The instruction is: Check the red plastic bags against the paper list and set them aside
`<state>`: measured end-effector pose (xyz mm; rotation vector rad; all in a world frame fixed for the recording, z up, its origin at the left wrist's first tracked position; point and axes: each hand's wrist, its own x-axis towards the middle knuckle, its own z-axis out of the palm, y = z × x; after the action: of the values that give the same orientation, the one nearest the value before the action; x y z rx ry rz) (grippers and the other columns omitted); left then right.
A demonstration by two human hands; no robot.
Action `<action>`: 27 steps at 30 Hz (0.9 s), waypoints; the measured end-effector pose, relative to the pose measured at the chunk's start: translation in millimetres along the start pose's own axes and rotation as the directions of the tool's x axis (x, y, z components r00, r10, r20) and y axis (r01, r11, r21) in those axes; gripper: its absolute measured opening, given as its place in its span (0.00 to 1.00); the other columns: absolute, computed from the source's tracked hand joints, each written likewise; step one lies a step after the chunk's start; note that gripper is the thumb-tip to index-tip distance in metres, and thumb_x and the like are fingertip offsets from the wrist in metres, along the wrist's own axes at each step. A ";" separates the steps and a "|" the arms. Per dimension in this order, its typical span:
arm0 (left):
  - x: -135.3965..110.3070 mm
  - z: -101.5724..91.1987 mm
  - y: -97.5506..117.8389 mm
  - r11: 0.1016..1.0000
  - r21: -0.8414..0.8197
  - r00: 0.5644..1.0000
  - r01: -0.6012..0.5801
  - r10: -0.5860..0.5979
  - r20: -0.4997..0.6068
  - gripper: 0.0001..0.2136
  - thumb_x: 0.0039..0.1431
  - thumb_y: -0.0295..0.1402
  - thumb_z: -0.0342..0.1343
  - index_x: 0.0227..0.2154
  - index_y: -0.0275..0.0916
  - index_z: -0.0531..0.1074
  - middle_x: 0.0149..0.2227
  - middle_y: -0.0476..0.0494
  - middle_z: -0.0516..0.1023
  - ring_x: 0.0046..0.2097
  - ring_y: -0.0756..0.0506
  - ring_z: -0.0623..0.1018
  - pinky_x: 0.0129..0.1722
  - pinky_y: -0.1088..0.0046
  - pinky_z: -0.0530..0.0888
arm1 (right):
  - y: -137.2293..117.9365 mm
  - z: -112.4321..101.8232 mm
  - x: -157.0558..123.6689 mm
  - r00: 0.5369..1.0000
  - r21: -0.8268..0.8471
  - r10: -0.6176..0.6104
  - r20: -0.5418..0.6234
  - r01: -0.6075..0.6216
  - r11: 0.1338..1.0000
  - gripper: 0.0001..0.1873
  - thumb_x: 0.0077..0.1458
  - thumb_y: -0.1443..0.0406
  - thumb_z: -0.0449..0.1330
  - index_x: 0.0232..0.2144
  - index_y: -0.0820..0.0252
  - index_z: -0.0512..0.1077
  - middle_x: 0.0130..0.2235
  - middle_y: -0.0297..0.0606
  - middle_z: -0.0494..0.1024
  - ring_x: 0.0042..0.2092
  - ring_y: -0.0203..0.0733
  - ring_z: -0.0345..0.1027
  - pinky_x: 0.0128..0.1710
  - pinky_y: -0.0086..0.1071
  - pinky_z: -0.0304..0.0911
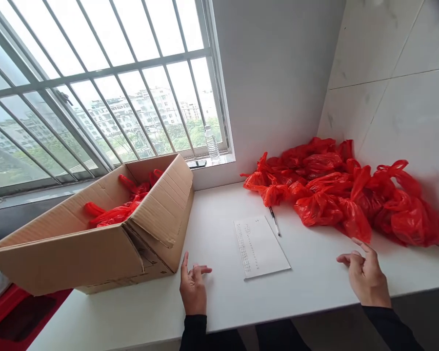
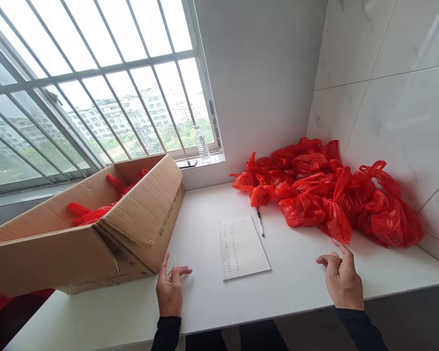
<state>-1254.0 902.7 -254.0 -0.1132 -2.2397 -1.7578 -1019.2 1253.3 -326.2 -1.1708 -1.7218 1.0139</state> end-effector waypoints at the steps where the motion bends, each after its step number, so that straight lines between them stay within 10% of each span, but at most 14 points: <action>1: -0.9 1.6 0.6 1.000 0.006 1.000 0.017 -0.017 -0.025 0.25 0.61 0.50 0.50 0.54 0.39 0.73 0.24 0.46 0.81 0.39 0.38 0.82 0.55 0.49 0.70 | 1.7 0.3 0.7 1.000 -0.004 0.012 0.008 -0.012 1.000 0.29 0.60 0.57 0.50 0.63 0.54 0.60 0.32 0.37 0.82 0.40 0.52 0.79 0.42 0.41 0.69; 11: -1.5 7.7 0.5 0.995 -0.002 0.992 0.095 -0.095 0.087 0.29 0.59 0.49 0.52 0.59 0.39 0.68 0.27 0.45 0.83 0.30 0.42 0.80 0.37 0.60 0.78 | -5.3 -1.4 0.3 0.994 -0.002 0.094 -0.060 -0.094 0.996 0.29 0.54 0.61 0.52 0.59 0.54 0.64 0.31 0.37 0.82 0.40 0.55 0.80 0.48 0.45 0.66; 27: 12.7 2.7 -21.0 0.959 -0.046 0.915 0.279 -0.251 0.316 0.28 0.58 0.52 0.54 0.57 0.43 0.68 0.33 0.42 0.84 0.43 0.38 0.81 0.51 0.56 0.71 | -11.4 4.7 -0.3 0.989 -0.080 0.073 -0.128 -0.084 0.993 0.29 0.51 0.62 0.49 0.52 0.60 0.76 0.26 0.37 0.82 0.37 0.54 0.80 0.49 0.44 0.68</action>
<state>-1271.6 898.5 -270.8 -0.1133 -2.4909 -2.1122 -1027.0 1249.3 -317.5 -1.3374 -1.6450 0.9010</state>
